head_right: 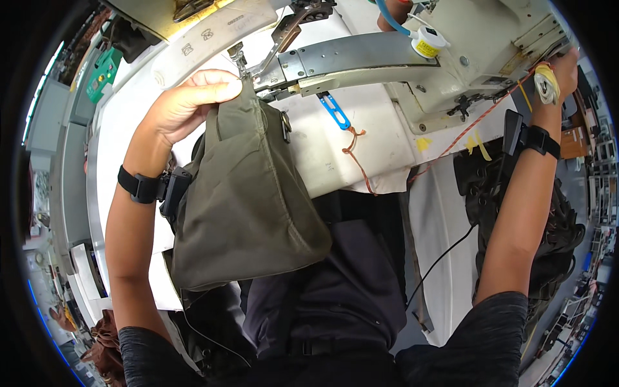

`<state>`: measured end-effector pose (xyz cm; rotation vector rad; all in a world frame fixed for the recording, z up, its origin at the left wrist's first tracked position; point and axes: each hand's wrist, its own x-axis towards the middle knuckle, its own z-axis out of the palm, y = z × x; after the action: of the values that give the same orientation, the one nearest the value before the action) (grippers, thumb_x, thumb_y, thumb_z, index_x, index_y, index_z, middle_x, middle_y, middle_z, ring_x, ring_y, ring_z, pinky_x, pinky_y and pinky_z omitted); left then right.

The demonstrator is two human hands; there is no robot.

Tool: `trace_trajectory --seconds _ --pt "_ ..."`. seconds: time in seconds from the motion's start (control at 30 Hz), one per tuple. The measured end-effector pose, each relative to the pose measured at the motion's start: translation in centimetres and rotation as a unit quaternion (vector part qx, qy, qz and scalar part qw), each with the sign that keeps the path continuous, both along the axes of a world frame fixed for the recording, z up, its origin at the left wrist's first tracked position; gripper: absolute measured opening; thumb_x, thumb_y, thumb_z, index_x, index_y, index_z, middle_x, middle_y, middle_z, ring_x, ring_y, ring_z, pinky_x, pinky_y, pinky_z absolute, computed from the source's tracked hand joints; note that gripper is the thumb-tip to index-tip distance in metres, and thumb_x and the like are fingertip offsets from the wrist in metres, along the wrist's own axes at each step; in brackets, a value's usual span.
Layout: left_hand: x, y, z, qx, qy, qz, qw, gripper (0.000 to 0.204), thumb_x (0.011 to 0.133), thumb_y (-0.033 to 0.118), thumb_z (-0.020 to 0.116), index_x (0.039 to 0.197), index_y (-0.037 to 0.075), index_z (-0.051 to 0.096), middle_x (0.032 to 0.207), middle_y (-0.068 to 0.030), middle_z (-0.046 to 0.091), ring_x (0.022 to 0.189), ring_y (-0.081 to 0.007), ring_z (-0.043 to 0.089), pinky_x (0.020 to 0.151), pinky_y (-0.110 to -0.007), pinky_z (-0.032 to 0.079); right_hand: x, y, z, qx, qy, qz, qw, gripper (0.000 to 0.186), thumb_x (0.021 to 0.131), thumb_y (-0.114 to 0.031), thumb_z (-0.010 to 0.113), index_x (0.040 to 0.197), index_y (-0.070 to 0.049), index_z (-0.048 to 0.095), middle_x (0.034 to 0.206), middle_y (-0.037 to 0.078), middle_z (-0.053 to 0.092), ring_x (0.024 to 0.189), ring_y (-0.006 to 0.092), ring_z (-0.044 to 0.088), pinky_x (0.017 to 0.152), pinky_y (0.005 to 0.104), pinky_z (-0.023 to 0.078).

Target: The person sews a dark green fabric bag using an industrial sewing machine. They repeatedly align the zipper and bag edges, feed the bag through the machine, and trim excess thread with scissors. The person handles the bag multiple times to stitch different sections and inspect the seams.

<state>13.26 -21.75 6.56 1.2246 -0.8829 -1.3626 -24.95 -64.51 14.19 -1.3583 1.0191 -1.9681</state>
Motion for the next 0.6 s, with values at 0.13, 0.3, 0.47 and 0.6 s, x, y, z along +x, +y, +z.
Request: trace_trajectory --seconds 0.13,0.3,0.47,0.6 --pt "-0.4 0.0 0.4 -0.005 -0.011 0.009 1.000 0.019 0.095 0.013 0.079 0.112 0.002 0.077 0.103 -0.0038 0.078 0.095 -0.0118 0.071 0.091 -0.027 0.055 0.7 1.2 -0.1 0.006 0.007 -0.011 1.000 0.059 0.104 -0.051 0.054 0.114 0.005 0.072 0.093 0.015 0.076 0.079 0.0241 0.073 0.071 0.0358 0.057" --pt "-0.8 0.0 0.6 -0.009 -0.007 0.012 1.000 0.020 0.095 0.012 0.079 0.113 0.003 0.076 0.103 -0.0032 0.078 0.096 -0.0119 0.071 0.091 -0.028 0.055 0.0 -0.4 -1.4 -0.012 0.000 0.026 1.000 0.059 0.104 -0.051 0.054 0.121 0.004 0.069 0.105 0.017 0.075 0.091 0.0238 0.072 0.081 0.0364 0.056" --pt "-0.6 0.1 0.3 -0.008 -0.022 0.028 0.999 0.024 0.093 0.011 0.082 0.115 0.004 0.078 0.107 -0.0036 0.079 0.099 -0.0125 0.072 0.096 -0.029 0.054 -1.6 -3.5 -2.1 -0.019 0.045 0.020 0.999 0.059 0.105 -0.051 0.055 0.123 0.003 0.069 0.109 0.016 0.075 0.096 0.0222 0.071 0.089 0.0353 0.054" --pt "-0.3 0.5 0.6 -0.005 -0.063 0.048 0.997 0.028 0.092 0.012 0.083 0.118 0.003 0.078 0.108 -0.0027 0.079 0.102 -0.0123 0.070 0.099 -0.030 0.052 -1.9 -1.0 1.3 -0.061 0.113 0.037 0.991 0.051 0.106 -0.047 0.054 0.111 0.001 0.074 0.103 0.013 0.076 0.092 0.0209 0.070 0.089 0.0346 0.055"
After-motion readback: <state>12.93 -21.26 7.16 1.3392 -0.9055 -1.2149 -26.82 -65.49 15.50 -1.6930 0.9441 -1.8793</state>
